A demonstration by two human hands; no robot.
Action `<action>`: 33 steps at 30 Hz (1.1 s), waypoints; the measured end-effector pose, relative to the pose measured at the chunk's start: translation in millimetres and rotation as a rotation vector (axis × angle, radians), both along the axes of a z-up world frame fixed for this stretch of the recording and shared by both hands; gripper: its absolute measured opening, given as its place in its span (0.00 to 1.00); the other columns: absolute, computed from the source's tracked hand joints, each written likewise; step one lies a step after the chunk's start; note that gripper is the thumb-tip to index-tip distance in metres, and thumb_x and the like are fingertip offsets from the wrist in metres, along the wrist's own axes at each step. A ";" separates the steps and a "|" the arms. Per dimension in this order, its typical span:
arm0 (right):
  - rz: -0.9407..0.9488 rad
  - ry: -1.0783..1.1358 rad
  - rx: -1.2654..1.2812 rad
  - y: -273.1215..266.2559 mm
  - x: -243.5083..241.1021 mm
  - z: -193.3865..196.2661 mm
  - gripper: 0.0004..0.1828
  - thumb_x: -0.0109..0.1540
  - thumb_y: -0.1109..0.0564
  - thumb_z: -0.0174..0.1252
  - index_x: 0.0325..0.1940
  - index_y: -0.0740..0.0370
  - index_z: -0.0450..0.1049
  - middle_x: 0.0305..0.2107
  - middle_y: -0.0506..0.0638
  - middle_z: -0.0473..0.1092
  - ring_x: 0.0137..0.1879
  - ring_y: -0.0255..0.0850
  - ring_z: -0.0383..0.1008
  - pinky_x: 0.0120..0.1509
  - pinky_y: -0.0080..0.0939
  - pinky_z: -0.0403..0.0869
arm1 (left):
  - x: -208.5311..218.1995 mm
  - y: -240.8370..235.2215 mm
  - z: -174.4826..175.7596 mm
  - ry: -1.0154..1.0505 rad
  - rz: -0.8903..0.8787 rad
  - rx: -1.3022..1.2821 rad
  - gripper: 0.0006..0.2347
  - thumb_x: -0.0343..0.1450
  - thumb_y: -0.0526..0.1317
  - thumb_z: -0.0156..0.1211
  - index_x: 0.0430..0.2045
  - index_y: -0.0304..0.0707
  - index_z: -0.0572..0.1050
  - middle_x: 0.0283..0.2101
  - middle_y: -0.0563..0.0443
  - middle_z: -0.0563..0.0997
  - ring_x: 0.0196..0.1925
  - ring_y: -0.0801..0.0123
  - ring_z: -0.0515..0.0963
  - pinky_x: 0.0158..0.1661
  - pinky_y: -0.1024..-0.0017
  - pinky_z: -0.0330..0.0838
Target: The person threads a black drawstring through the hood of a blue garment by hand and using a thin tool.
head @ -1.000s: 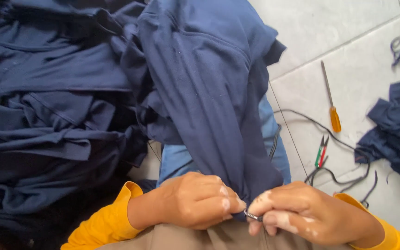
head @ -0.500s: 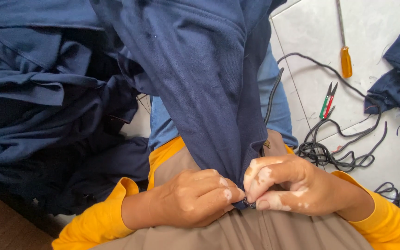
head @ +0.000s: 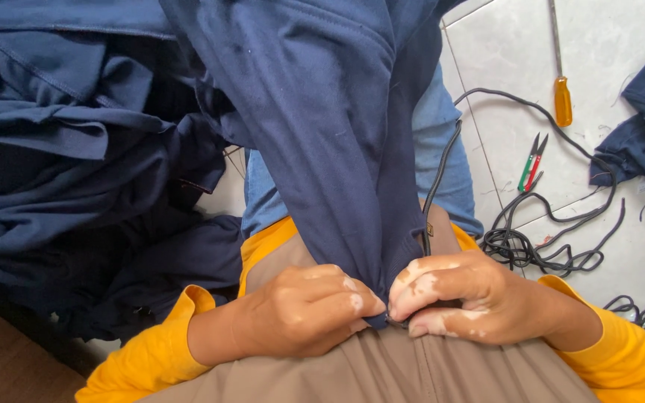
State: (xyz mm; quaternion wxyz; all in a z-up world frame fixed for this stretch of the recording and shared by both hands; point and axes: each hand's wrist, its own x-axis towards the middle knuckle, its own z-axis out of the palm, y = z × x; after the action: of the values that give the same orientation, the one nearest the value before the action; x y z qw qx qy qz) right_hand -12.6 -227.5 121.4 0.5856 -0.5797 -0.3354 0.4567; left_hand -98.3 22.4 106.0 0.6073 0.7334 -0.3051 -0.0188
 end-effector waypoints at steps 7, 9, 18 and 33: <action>-0.146 0.046 0.118 4.2 5.2 -8.3 0.07 0.60 0.64 0.65 0.42 0.66 0.79 0.36 0.58 0.80 0.41 0.47 0.84 0.47 0.39 0.83 | 0.4 -5.0 -6.3 0.065 0.138 -0.024 0.07 0.77 0.34 0.51 0.39 0.29 0.76 0.37 0.45 0.82 0.30 0.58 0.80 0.35 0.67 0.75; -0.173 0.068 0.121 8.3 11.8 -9.4 0.06 0.60 0.65 0.65 0.40 0.65 0.80 0.35 0.58 0.80 0.39 0.46 0.84 0.46 0.39 0.83 | 6.5 -6.1 -4.0 0.047 0.191 -0.026 0.07 0.77 0.34 0.51 0.39 0.29 0.77 0.36 0.46 0.82 0.31 0.60 0.82 0.34 0.68 0.75; -0.130 0.288 0.220 26.4 34.7 -21.4 0.05 0.60 0.62 0.67 0.40 0.63 0.81 0.29 0.57 0.76 0.33 0.45 0.76 0.41 0.42 0.77 | 25.4 2.0 2.1 -0.015 0.279 0.035 0.05 0.76 0.35 0.54 0.37 0.35 0.78 0.35 0.51 0.84 0.25 0.63 0.77 0.28 0.70 0.70; -0.323 0.720 0.004 54.0 109.9 -9.6 0.05 0.57 0.64 0.67 0.32 0.66 0.77 0.29 0.55 0.72 0.33 0.43 0.72 0.35 0.38 0.76 | 118.1 31.8 10.0 -0.011 0.247 0.060 0.05 0.76 0.34 0.54 0.41 0.34 0.76 0.25 0.51 0.73 0.24 0.59 0.73 0.32 0.67 0.71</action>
State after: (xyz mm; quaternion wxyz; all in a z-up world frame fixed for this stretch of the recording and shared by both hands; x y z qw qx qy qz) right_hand 97.3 -173.5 111.8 0.7312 -0.4267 -0.0137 0.5321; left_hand 19.8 54.3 116.0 0.5812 0.7832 -0.2150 0.0512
